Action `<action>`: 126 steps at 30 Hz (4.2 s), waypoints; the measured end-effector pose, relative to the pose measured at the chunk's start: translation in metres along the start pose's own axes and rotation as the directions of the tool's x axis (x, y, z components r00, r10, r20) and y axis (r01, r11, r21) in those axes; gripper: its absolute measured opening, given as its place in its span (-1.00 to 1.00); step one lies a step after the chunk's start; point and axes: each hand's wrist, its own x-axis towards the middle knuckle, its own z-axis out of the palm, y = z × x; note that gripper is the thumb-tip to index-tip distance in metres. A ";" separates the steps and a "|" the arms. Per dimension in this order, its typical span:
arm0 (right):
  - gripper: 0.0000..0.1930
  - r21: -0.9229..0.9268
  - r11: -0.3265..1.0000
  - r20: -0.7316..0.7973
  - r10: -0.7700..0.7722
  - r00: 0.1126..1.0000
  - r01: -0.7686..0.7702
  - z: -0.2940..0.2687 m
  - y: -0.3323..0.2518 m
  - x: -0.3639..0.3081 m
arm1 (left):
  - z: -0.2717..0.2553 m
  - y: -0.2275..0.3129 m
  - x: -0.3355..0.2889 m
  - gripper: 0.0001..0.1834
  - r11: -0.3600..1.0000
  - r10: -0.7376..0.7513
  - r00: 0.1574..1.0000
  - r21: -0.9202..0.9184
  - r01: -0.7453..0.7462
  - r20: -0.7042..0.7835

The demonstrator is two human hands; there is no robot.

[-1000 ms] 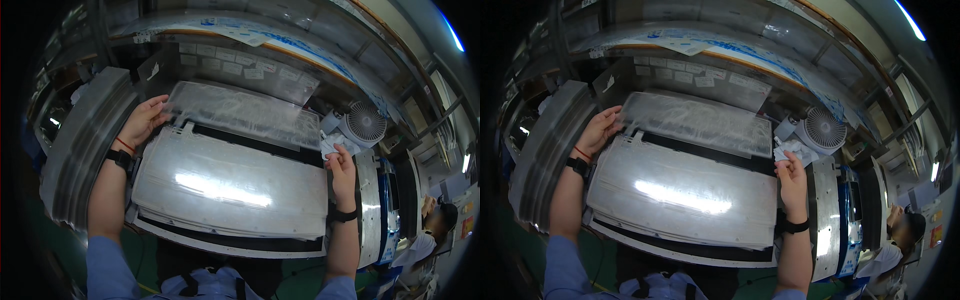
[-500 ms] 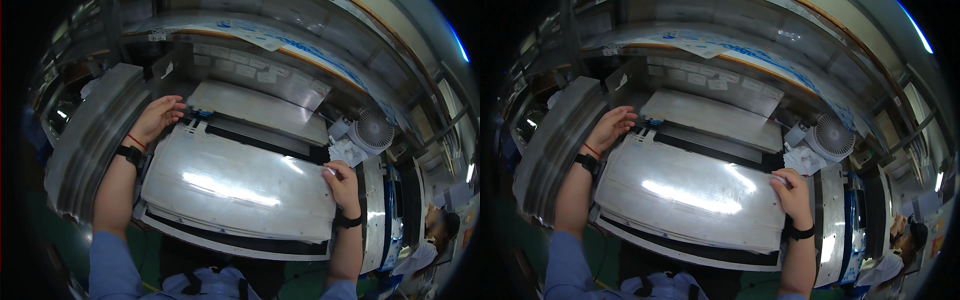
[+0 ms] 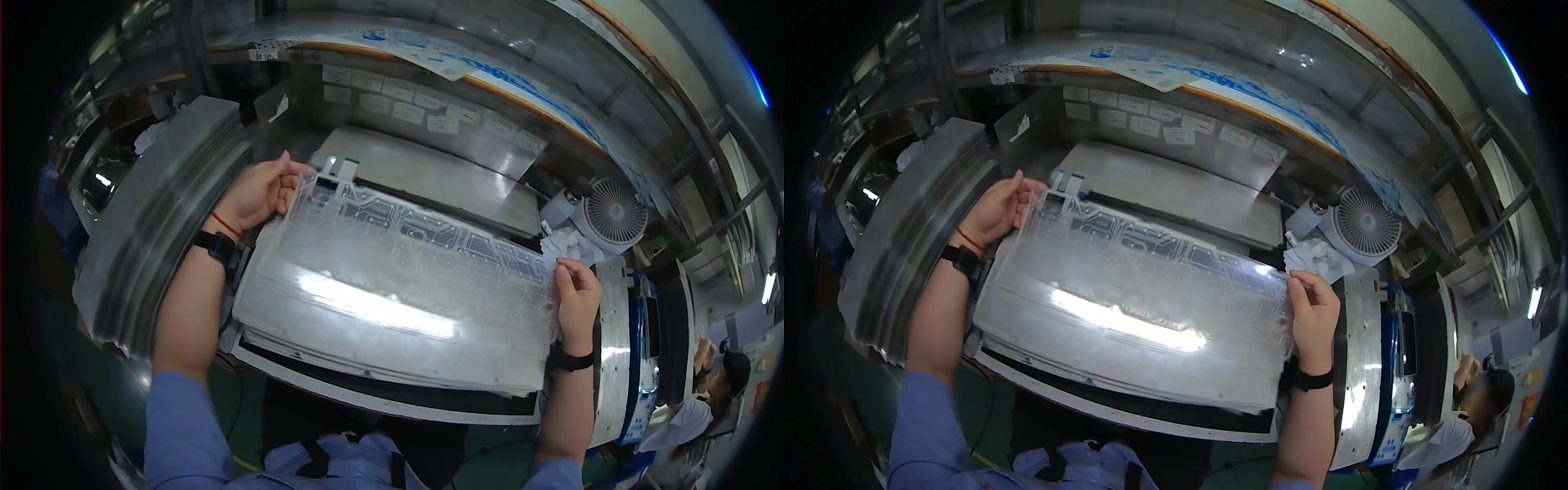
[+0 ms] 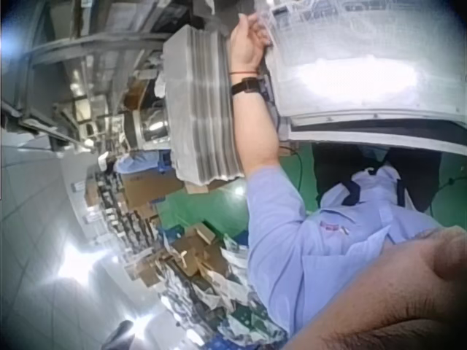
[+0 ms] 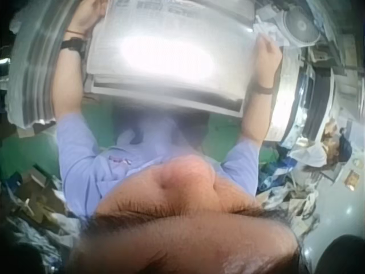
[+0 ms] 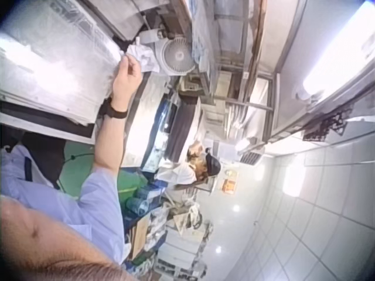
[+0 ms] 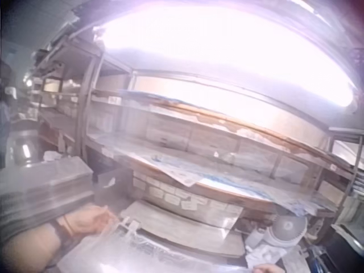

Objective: The recorder picks up a stack of keyboard membranes and inspects them individually at an assembly station.

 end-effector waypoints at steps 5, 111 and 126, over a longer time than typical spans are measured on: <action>-0.85 -0.008 1.000 -0.028 0.027 0.999 -0.027 0.001 -0.001 0.001 | 0.003 -0.001 -0.003 -0.75 0.929 -0.065 0.997 0.368 0.045 0.044; -0.75 0.433 0.892 -0.130 0.208 0.969 -0.133 -0.001 -0.007 0.002 | 0.000 0.008 -0.007 -0.71 0.981 0.180 0.977 0.087 -0.171 -0.116; -0.65 0.319 0.936 0.001 0.154 0.988 -0.146 -0.005 0.006 0.005 | 0.010 0.017 0.028 -0.77 0.945 0.127 0.985 0.317 -0.084 -0.116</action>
